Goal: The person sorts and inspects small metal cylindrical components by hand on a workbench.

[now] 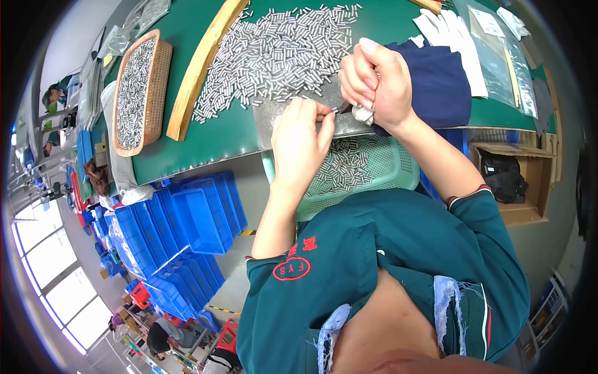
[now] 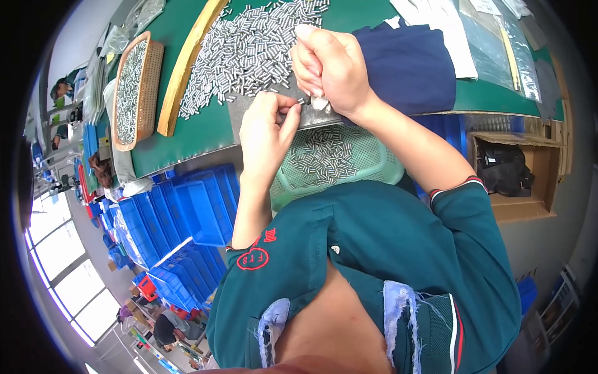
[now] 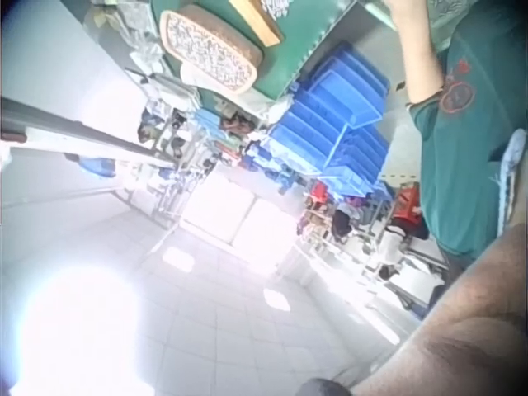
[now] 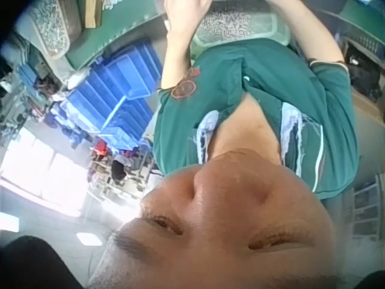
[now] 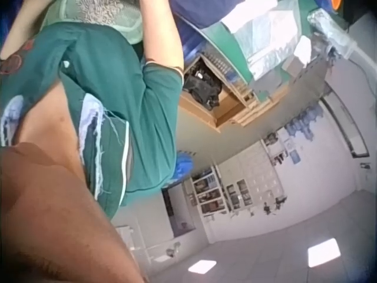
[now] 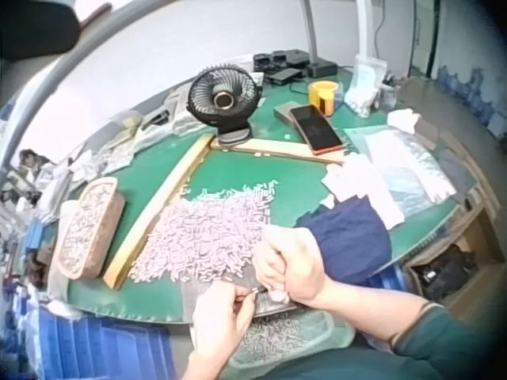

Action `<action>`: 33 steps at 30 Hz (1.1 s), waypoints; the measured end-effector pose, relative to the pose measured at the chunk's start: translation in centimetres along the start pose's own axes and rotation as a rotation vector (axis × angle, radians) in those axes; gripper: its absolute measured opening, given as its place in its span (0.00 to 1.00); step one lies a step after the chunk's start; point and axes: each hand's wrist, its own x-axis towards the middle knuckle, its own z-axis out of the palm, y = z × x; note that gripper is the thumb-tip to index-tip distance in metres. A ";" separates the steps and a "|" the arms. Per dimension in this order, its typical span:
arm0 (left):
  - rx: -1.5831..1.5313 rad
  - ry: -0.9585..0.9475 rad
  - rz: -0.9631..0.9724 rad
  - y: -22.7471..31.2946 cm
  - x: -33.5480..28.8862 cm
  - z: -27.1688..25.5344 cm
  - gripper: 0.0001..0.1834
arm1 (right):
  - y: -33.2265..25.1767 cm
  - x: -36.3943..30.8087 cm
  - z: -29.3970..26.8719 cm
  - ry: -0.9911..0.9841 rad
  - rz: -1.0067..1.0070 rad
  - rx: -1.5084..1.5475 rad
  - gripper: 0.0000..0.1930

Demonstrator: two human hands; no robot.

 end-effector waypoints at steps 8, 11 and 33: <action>-0.052 0.009 -0.091 0.5 -0.1 0.1 0.06 | -0.2 0.0 -0.1 0.036 -0.018 0.063 0.22; -0.003 0.030 -0.008 0.1 0.0 0.2 0.06 | -0.1 0.0 -0.1 0.043 -0.015 0.077 0.22; -0.037 -0.019 -0.036 -0.2 0.0 0.0 0.05 | 0.1 0.1 0.1 0.054 -0.066 0.019 0.22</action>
